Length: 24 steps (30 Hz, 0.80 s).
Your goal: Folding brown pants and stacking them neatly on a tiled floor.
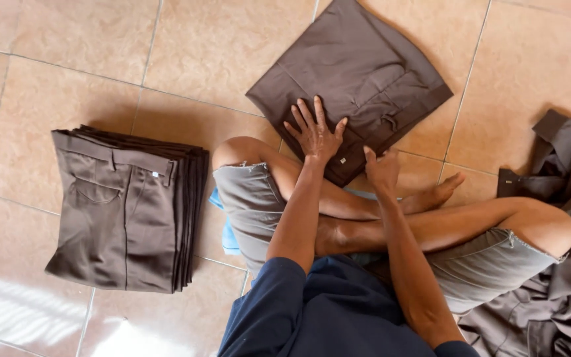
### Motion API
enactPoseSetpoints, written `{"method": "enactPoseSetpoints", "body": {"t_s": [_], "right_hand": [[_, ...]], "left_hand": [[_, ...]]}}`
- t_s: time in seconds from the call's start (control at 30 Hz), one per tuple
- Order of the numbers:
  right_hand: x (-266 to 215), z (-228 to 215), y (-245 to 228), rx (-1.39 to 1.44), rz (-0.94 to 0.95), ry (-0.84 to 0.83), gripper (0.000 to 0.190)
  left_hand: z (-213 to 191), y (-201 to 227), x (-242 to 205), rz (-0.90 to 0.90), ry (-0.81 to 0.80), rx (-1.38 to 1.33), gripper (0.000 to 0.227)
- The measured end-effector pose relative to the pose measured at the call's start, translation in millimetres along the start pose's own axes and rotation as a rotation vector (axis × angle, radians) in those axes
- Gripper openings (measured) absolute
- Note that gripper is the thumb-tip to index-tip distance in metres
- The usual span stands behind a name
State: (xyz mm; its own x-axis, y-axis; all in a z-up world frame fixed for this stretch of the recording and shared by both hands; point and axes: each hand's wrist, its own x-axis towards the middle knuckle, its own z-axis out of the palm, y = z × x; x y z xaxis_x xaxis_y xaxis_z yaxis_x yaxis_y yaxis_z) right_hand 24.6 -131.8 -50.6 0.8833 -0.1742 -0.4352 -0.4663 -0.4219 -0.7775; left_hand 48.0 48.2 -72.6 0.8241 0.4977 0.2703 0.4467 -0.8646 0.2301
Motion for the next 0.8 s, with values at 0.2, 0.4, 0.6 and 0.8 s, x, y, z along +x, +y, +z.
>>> {"method": "enactPoseSetpoints", "body": {"t_s": [0.2,0.4,0.6,0.8], "right_hand": [[59,-47,25,-0.427,-0.245,0.219,0.060],[78,-75,42,-0.528,-0.337,0.391,0.044],[62,-78,8,-0.396,-0.357,0.442,0.037],[77,-77,9,-0.177,-0.150,0.337,0.060]], "left_hand": [[-8,-4,2,0.037,-0.316,-0.105,0.100],[9,-48,69,-0.075,-0.038,-0.110,0.034],[86,-93,104,-0.217,-0.448,-0.222,0.030],[25,-84,105,-0.249,-0.502,-0.528,0.057]]}}
